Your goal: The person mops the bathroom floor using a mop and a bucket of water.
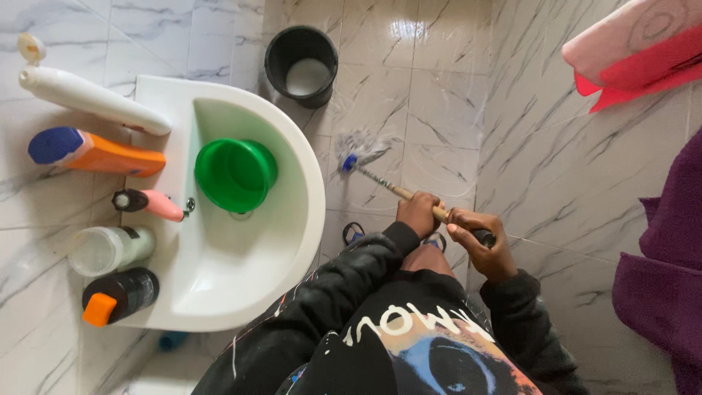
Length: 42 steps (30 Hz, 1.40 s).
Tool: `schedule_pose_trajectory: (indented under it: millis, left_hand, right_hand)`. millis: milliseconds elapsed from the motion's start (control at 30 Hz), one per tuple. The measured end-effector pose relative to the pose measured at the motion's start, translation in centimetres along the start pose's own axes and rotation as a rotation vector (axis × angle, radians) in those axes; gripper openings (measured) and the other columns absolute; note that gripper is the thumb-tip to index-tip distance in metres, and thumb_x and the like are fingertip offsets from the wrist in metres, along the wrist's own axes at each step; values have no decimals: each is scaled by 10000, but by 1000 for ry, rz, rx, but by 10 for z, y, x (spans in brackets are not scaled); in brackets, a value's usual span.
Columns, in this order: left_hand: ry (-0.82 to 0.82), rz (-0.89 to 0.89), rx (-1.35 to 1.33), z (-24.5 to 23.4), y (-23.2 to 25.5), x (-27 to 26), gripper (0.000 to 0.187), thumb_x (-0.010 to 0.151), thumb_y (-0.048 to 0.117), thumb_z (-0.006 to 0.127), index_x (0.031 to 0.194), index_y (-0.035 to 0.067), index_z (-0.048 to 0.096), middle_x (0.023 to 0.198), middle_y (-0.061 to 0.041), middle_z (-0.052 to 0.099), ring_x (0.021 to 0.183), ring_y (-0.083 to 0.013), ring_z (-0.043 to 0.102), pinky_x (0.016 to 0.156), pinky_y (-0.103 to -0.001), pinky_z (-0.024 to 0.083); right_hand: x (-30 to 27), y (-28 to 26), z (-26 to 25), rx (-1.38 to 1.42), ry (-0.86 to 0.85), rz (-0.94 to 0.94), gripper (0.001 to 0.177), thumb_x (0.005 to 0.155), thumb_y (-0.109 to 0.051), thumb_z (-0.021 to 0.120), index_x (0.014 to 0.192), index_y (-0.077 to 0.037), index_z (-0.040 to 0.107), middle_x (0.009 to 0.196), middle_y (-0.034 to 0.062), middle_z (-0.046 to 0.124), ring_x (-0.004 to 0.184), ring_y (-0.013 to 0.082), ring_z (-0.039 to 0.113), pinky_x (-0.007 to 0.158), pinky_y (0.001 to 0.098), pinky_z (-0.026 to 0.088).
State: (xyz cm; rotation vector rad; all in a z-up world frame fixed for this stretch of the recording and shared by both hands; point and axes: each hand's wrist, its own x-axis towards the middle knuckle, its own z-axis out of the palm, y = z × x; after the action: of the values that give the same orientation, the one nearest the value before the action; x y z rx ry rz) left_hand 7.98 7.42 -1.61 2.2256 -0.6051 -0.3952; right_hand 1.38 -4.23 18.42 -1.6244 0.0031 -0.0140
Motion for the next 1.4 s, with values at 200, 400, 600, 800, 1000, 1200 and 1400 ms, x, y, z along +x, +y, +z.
schedule_pose_trajectory:
  millis: [200, 400, 600, 800, 1000, 1200, 1400]
  left_hand:
    - [-47, -21, -142, -15, -1, -29, 68, 769, 144, 715, 811, 91, 726, 878, -143, 708, 942, -372, 643, 835, -478, 504]
    - [180, -41, -161, 19, 3, -14, 123, 829, 88, 688, 713, 54, 666, 801, -180, 680, 857, -400, 620, 833, -481, 493]
    - [285, -108, -135, 43, 22, 35, 232, 812, 120, 694, 629, 30, 582, 724, -184, 643, 796, -386, 621, 815, -465, 496]
    - [377, -20, -123, 66, 54, 93, 296, 926, 88, 614, 648, 12, 545, 703, -185, 579, 759, -407, 553, 769, -503, 450]
    - [361, 125, -129, 79, 72, 149, 298, 954, 111, 619, 677, 18, 559, 742, -177, 592, 803, -399, 560, 802, -495, 452]
    - [229, 244, -150, 78, 70, 201, 271, 971, 152, 635, 735, 27, 589, 789, -154, 600, 849, -369, 562, 816, -460, 476]
    - [-1, 253, -46, 82, 48, 219, 258, 943, 261, 667, 777, 66, 638, 861, -133, 639, 915, -370, 603, 773, -485, 487]
  right_hand:
    - [7, 2, -13, -58, -177, 153, 321, 910, -120, 650, 692, 30, 468, 669, 51, 425, 609, 124, 398, 553, 303, 357]
    - [29, 26, -51, 90, -283, 113, 376, 956, -86, 689, 700, 37, 443, 678, 61, 369, 657, 130, 373, 595, 326, 336]
    - [50, 33, -83, 178, -112, -73, 142, 840, -5, 667, 806, 91, 567, 797, 98, 589, 778, 110, 569, 756, 320, 479]
    - [69, 36, -140, 345, -47, 60, 280, 955, -8, 609, 723, 21, 455, 719, 54, 460, 766, 155, 442, 942, 337, 439]
    - [79, 17, -164, 341, 87, -53, 300, 927, 1, 577, 674, 1, 416, 730, 90, 472, 760, 180, 457, 768, 327, 380]
    - [91, 12, -176, 34, 129, -286, 299, 963, -3, 576, 719, -9, 404, 738, 50, 470, 763, 173, 487, 907, 338, 400]
    - [80, 42, -152, 2, 342, -15, 308, 973, 25, 616, 742, 21, 413, 723, 47, 459, 696, 142, 409, 682, 319, 361]
